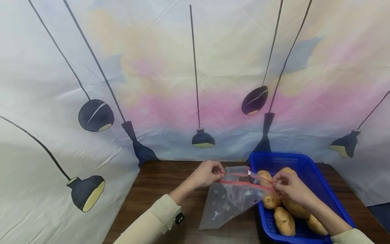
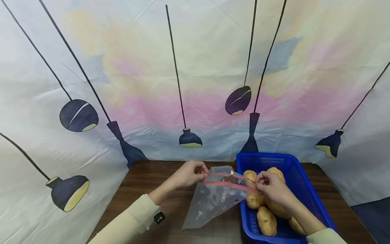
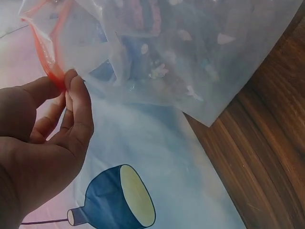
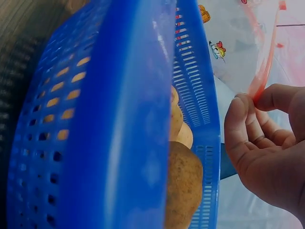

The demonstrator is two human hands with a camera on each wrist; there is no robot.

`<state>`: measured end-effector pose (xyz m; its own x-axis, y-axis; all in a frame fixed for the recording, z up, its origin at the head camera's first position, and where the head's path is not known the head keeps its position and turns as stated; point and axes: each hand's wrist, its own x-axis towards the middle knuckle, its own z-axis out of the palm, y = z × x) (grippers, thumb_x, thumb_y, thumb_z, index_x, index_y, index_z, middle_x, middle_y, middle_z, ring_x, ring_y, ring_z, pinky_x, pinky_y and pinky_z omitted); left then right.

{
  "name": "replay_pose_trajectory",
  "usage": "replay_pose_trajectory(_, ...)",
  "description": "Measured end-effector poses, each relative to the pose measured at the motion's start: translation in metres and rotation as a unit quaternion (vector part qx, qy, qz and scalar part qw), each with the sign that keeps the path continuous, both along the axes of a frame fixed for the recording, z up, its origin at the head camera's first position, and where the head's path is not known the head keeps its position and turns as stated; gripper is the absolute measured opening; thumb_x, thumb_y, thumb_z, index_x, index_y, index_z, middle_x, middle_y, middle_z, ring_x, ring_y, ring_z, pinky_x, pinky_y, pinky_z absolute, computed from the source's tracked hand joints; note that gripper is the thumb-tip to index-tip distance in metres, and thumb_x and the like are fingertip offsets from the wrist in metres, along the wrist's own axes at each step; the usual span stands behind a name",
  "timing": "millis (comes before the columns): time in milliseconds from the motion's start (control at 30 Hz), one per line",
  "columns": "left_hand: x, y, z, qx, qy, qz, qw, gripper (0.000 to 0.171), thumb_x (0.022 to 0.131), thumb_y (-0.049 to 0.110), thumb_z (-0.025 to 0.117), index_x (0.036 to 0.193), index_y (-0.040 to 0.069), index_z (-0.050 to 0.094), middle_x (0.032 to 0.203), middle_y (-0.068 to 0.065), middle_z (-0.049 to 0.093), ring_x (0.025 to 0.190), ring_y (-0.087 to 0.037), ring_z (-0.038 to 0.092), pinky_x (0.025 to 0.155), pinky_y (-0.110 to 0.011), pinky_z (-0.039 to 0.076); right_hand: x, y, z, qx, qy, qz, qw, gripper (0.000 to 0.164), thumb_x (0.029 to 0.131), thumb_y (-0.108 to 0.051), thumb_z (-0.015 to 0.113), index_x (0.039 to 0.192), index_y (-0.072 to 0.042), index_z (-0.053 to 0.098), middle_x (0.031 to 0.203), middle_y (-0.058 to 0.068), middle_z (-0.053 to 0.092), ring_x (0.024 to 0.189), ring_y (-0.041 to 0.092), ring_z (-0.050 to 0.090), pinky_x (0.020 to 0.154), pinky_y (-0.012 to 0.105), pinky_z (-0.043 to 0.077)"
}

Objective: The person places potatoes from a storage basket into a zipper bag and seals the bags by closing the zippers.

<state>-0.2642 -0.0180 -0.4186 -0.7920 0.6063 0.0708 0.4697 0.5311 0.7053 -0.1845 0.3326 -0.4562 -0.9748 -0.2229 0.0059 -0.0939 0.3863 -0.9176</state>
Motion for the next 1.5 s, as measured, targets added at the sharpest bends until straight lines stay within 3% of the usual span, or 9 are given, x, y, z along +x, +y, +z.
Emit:
replay_pose_trajectory(133, 0.002, 0.0, -0.002, 0.007, 0.037, 0.0, 0.9993, 0.007, 0.103, 0.011, 0.069, 0.104, 0.01, 0.076, 0.084, 0.009, 0.068, 0.074, -0.006, 0.064, 0.067, -0.024, 0.055, -0.002, -0.004, -0.001, 0.002, 0.018, 0.005, 1.0, 0.011, 0.1, 0.004, 0.061, 0.109, 0.011, 0.06, 0.085, 0.015, 0.065, 0.07, 0.02, 0.063, 0.059, 0.036, 0.058)
replay_pose_trajectory(267, 0.006, 0.002, 0.003, 0.025, 0.065, -0.005, 0.9975, 0.01, 0.102, 0.009, 0.068, 0.105, 0.008, 0.077, 0.089, 0.008, 0.068, 0.077, -0.006, 0.064, 0.069, -0.023, 0.055, -0.003, -0.006, -0.001, 0.002, 0.024, 0.01, 1.0, 0.01, 0.101, 0.003, 0.062, 0.108, 0.01, 0.059, 0.084, 0.015, 0.065, 0.068, 0.019, 0.062, 0.058, 0.036, 0.057)
replay_pose_trajectory(500, 0.01, 0.005, 0.006, 0.059, 0.038, -0.002, 0.9975, 0.011, 0.101, 0.009, 0.068, 0.106, 0.006, 0.077, 0.091, 0.005, 0.07, 0.079, -0.008, 0.066, 0.071, -0.025, 0.057, -0.004, -0.009, -0.001, -0.006, 0.013, 0.008, 1.0, 0.013, 0.103, -0.001, 0.062, 0.11, 0.01, 0.058, 0.081, 0.015, 0.062, 0.066, 0.02, 0.059, 0.058, 0.036, 0.055)
replay_pose_trajectory(733, 0.013, 0.014, -0.002, 0.113, 0.014, 0.024, 0.9932, 0.011, 0.1, 0.008, 0.068, 0.105, 0.004, 0.076, 0.082, 0.004, 0.07, 0.068, -0.009, 0.064, 0.06, -0.024, 0.052, -0.001, -0.01, 0.0, -0.018, 0.024, 0.015, 0.999, 0.015, 0.104, -0.001, 0.063, 0.11, 0.011, 0.057, 0.085, 0.016, 0.064, 0.071, 0.02, 0.064, 0.063, 0.037, 0.06)
replay_pose_trajectory(900, 0.018, 0.019, -0.001, 0.137, 0.024, 0.042, 0.9894, 0.01, 0.099, 0.011, 0.07, 0.103, 0.005, 0.077, 0.079, 0.006, 0.069, 0.065, -0.008, 0.062, 0.058, -0.023, 0.05, 0.0, -0.009, 0.001, -0.025, 0.031, 0.031, 0.999, 0.013, 0.104, 0.0, 0.061, 0.11, 0.011, 0.058, 0.085, 0.016, 0.065, 0.072, 0.022, 0.067, 0.063, 0.038, 0.061)
replay_pose_trajectory(1167, 0.023, 0.018, -0.004, 0.128, 0.026, 0.07, 0.9889, 0.007, 0.099, 0.013, 0.072, 0.102, 0.009, 0.078, 0.082, 0.008, 0.068, 0.069, -0.006, 0.061, 0.062, -0.023, 0.053, 0.0, -0.004, -0.003, -0.019, 0.017, 0.033, 0.999, 0.016, 0.106, -0.005, 0.062, 0.112, 0.01, 0.059, 0.084, 0.013, 0.065, 0.072, 0.022, 0.065, 0.064, 0.037, 0.06)
replay_pose_trajectory(1500, 0.027, 0.033, -0.015, 0.137, 0.004, 0.056, 0.989, 0.005, 0.098, 0.013, 0.072, 0.1, 0.011, 0.076, 0.085, 0.006, 0.069, 0.073, -0.004, 0.062, 0.066, -0.022, 0.053, -0.003, -0.008, -0.008, -0.028, 0.042, 0.061, 0.997, 0.01, 0.105, 0.0, 0.06, 0.109, 0.009, 0.058, 0.085, 0.013, 0.067, 0.072, 0.015, 0.064, 0.061, 0.035, 0.059)
